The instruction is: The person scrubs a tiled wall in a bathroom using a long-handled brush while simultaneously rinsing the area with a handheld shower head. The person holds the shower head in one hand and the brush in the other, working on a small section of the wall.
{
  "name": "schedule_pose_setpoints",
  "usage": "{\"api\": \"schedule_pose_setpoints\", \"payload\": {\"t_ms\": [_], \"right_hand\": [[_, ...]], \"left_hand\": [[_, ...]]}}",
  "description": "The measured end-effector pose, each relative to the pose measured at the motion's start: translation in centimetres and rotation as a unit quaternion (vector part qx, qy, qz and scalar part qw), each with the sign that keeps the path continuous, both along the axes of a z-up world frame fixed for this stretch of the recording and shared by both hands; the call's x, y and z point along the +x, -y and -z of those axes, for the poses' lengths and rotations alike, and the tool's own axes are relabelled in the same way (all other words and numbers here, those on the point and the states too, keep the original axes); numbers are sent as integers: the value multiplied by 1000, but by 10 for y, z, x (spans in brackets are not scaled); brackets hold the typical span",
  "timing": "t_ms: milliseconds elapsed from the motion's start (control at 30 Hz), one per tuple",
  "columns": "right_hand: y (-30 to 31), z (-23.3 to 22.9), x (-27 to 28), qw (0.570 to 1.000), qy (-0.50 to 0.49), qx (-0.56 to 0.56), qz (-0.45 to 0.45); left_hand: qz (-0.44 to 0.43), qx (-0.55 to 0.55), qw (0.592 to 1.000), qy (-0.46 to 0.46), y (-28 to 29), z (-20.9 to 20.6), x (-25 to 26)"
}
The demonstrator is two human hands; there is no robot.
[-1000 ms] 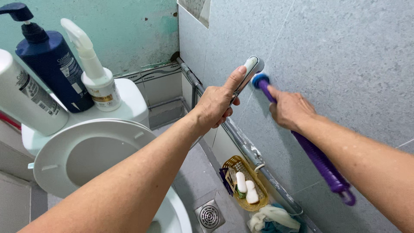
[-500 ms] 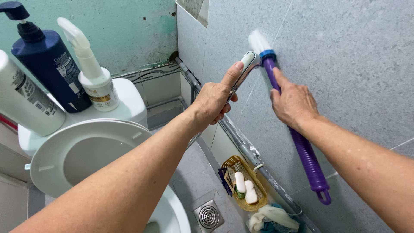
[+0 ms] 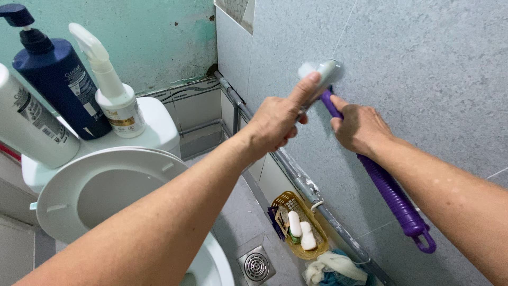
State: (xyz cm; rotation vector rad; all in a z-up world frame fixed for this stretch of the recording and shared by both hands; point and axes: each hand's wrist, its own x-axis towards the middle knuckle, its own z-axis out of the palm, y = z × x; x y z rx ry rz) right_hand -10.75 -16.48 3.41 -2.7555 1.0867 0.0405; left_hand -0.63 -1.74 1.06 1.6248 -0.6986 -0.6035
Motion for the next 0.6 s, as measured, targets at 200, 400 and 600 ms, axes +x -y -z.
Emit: {"api": "schedule_pose_setpoints", "payload": {"t_ms": [200,400,600], "right_hand": [[12,1,-2,998,2,-43,-38],[20,13,-10,996,65,-45,-34],[21,16,-19,978,86,-117,-148]], "left_hand": [[36,22,999,22,8,-1,-18],[30,37,999,13,0,0,-29],[36,44,998,9,-8,6,-34]]}}
